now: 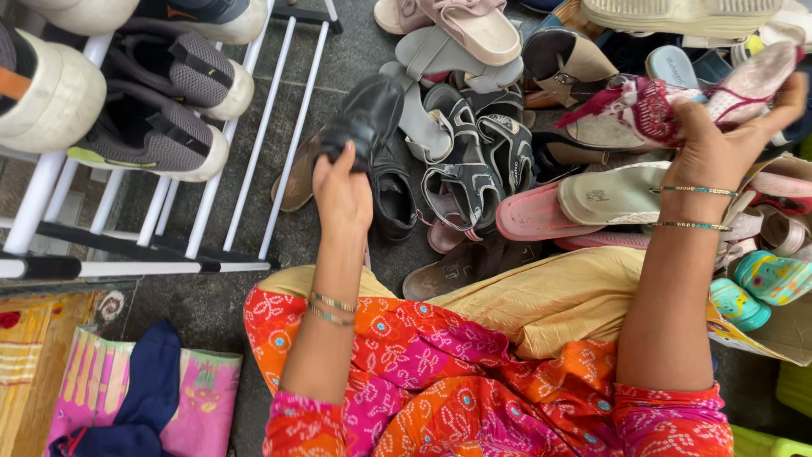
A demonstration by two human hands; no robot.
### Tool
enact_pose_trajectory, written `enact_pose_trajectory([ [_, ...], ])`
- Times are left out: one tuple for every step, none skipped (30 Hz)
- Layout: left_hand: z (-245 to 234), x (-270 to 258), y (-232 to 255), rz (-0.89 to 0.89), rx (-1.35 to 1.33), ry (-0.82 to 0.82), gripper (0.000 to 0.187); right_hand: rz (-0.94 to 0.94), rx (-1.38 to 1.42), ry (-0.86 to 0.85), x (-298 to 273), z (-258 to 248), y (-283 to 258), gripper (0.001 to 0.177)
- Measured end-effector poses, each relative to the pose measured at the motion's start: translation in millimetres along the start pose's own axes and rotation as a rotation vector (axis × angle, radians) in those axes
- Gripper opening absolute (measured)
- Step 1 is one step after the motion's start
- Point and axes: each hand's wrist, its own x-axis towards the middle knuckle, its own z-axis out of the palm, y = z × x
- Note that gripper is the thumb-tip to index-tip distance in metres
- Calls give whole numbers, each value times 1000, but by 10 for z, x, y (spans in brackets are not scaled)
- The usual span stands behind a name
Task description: The person sits on the floor and wipes various shoes with a cloth. They pick up sneakers and sandals from a pile, wipe the uppers and soles, and place some cleaned shoes onto a nearby white shoe rack.
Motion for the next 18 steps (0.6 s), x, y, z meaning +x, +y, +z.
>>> enact_pose_trajectory([
  [4, 157, -21, -11, -7, 4, 31, -36, -22, 39, 53, -88, 92, 68],
  [-4, 317, -34, -26, 26, 30, 27, -79, -49, 80, 100, -159, 203, 64],
  [1, 499, -59, -39, 56, 50, 23, -130, -72, 129, 166, -227, 288, 59],
  [-1, 674, -94, -53, 85, 70, 20, -154, -66, 174, 188, -298, 347, 55],
  [-8, 849, -145, -65, 122, 69, 18, -146, -37, 213, 172, -362, 377, 50],
  [-21, 1022, -207, -77, 159, 68, 18, -94, 39, 245, 166, -386, 383, 48],
  [-51, 1202, -254, -84, 195, 69, 17, -44, 120, 277, 157, -357, 380, 46],
  [-91, 1375, -306, -65, 283, 89, 16, -28, 175, 276, 109, -309, 347, 54],
  [-143, 1534, -366, -49, 374, 110, 15, -10, 228, 279, 37, -237, 293, 62],
  [-202, 1690, -421, -34, 464, 131, 15, -36, 208, 271, -19, -133, 233, 65],
  [-269, 1831, -476, -19, 575, 108, 16, -63, 186, 264, -68, -26, 158, 68],
  [-342, 1948, -521, -4, 686, 85, 20, -90, 164, 257, -112, 84, 85, 71],
  [-385, 2053, -572, 11, 795, 59, 25, -104, 175, 257, -142, 184, 12, 71],
  [-405, 2140, -617, 23, 815, 29, 26, -118, 186, 258, -170, 274, -49, 70],
  [-430, 2182, -644, 30, 838, 1, 27, -128, 194, 259, -203, 341, -105, 70],
  [-433, 2196, -657, 38, 860, -27, 29, -96, 247, 232, -207, 382, -163, 67],
  [-419, 2173, -660, 136, 989, 7, 31, -63, 301, 205, -202, 410, -210, 64],
  [-376, 2120, -672, 236, 1116, 41, 43, -33, 328, 181, -215, 427, -243, 62],
])
